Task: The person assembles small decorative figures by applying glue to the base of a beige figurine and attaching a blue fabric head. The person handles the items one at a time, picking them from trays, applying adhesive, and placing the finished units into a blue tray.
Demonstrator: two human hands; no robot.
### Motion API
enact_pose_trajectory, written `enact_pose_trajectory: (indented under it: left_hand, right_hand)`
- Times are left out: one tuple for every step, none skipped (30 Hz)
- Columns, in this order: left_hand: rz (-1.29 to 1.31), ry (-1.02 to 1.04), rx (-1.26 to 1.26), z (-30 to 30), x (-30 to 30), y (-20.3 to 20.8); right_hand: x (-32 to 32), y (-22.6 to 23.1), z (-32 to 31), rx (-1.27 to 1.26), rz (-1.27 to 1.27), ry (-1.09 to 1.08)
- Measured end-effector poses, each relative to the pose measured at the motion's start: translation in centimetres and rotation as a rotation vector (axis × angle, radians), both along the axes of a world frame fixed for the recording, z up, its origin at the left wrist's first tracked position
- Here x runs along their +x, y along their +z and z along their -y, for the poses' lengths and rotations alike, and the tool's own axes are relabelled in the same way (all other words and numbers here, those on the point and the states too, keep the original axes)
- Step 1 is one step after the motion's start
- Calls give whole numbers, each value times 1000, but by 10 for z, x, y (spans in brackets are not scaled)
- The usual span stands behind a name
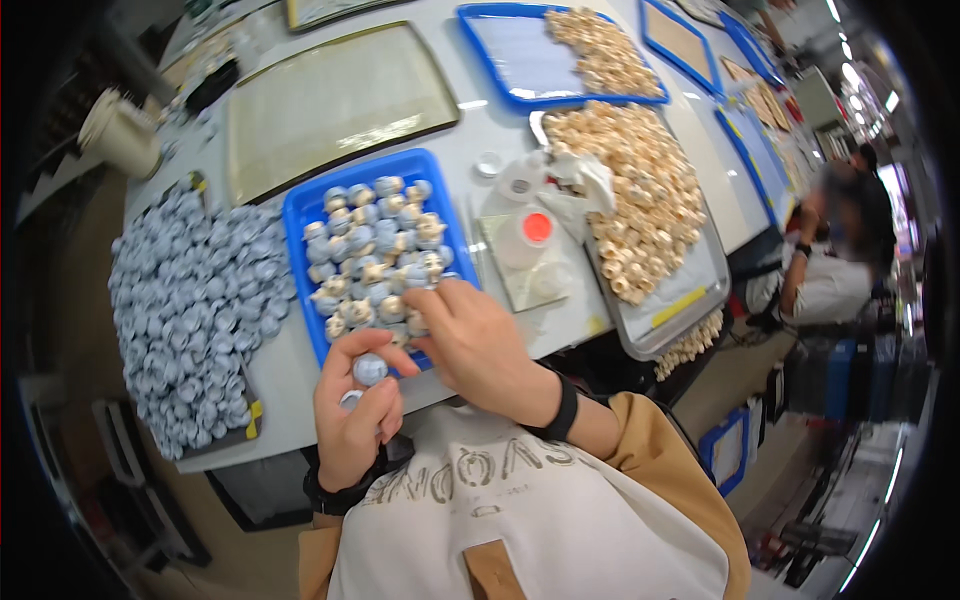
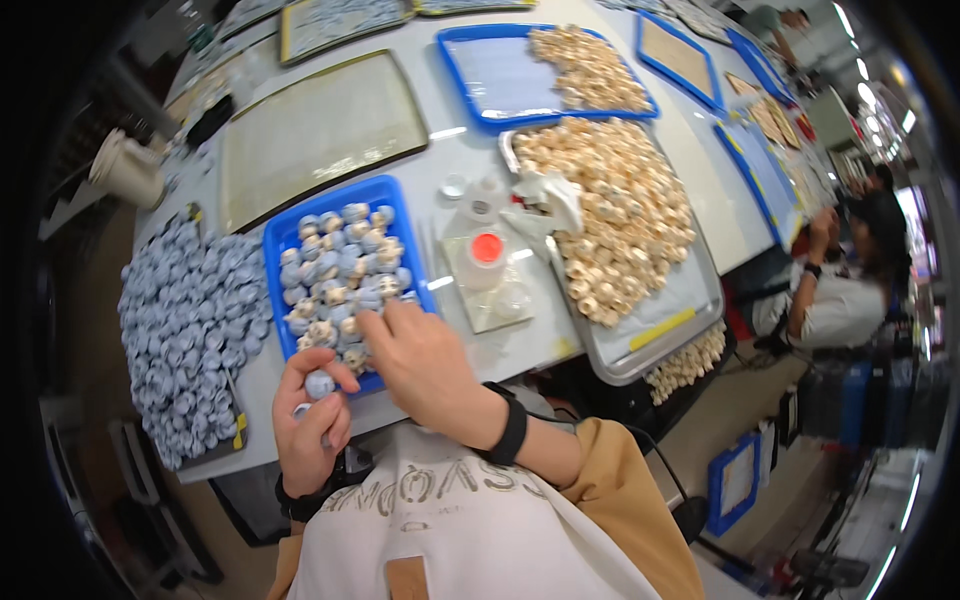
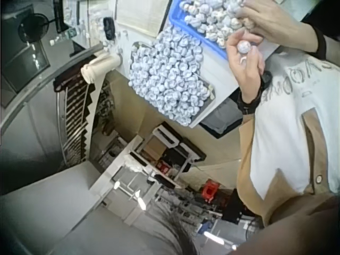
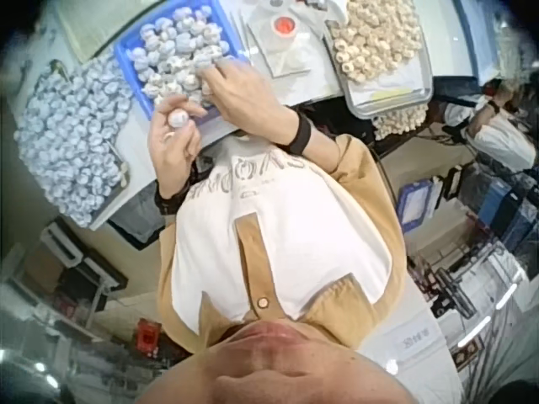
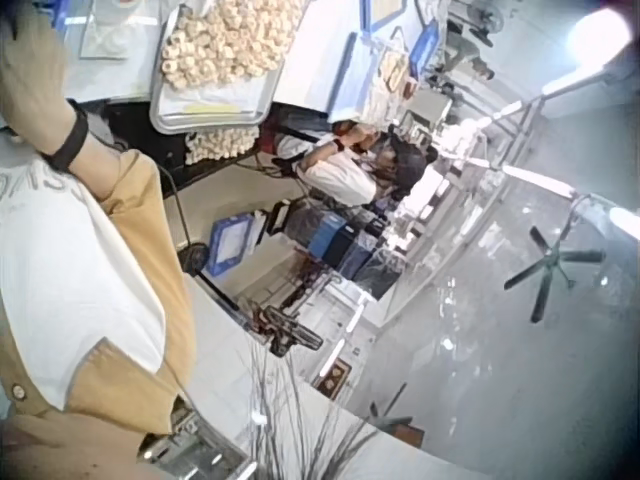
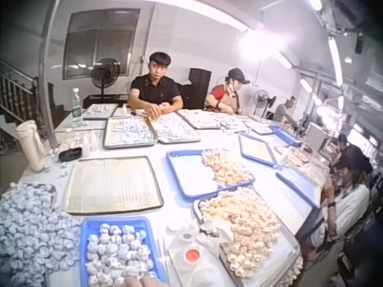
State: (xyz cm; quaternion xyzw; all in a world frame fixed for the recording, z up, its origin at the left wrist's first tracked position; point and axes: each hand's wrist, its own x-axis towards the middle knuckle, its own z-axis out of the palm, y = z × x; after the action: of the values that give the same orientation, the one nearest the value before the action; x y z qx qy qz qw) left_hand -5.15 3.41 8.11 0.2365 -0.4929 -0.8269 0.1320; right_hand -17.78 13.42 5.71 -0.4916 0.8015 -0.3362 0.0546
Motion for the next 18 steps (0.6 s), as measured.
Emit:
enact_pose_trajectory:
  left_hand:
    - [-4,-43,-5,0,1,-2]
    - [-8,-87,-10,0,2,-4]
    - [-11,-125,-14,0,3,-7]
    - [-15,-150,-80,1,4,-9]
    - [-42,-191,-89,2,5,-13]
    - [-65,-219,-104,5,9,-17]
    - [-88,-239,-119,5,12,-21]
    - [-57,-186,-147,1,9,-22]
    - [-63,-230,-126,1,6,-22]
    - [-70,-266,-110,3,4,-21]
    - [-76,-299,-95,3,4,-21]
    - [-75,-310,-55,2,3,-22]
    - [-71,-314,-22,-1,2,-21]
    - [-69,-314,17,-3,2,-21]
    - [-58,-304,29,-3,2,-21]
    - [-48,-293,41,-4,1,-20]
    - [-39,-282,53,-5,-1,-18]
    - [-32,-262,99,-7,-3,-16]
  right_hand:
    - [0,0,-1,-8,-1,6]
    - [-1,0,-3,-16,-2,10]
    - [-2,0,-8,-23,-1,21]
    - [-3,6,-18,-112,8,76]
    - [-7,22,-33,-157,36,78]
    - [-14,35,-52,-208,68,91]
    - [-28,38,-76,-239,37,-28]
    - [-43,39,-104,-169,-29,-399]
    - [-65,48,-126,-135,-80,-663]
    - [-94,47,-150,-75,-110,-796]
    - [-121,31,-182,32,-117,-833]
    - [-137,19,-207,155,-99,-786]
    - [-146,6,-218,178,-75,-735]
    - [-153,-3,-224,208,-54,-679]
    - [-155,-9,-222,240,-24,-621]
    - [-153,-13,-216,247,-74,-588]
    - [-154,-15,-215,268,-67,-603]
    - [-155,-16,-216,289,-62,-618]
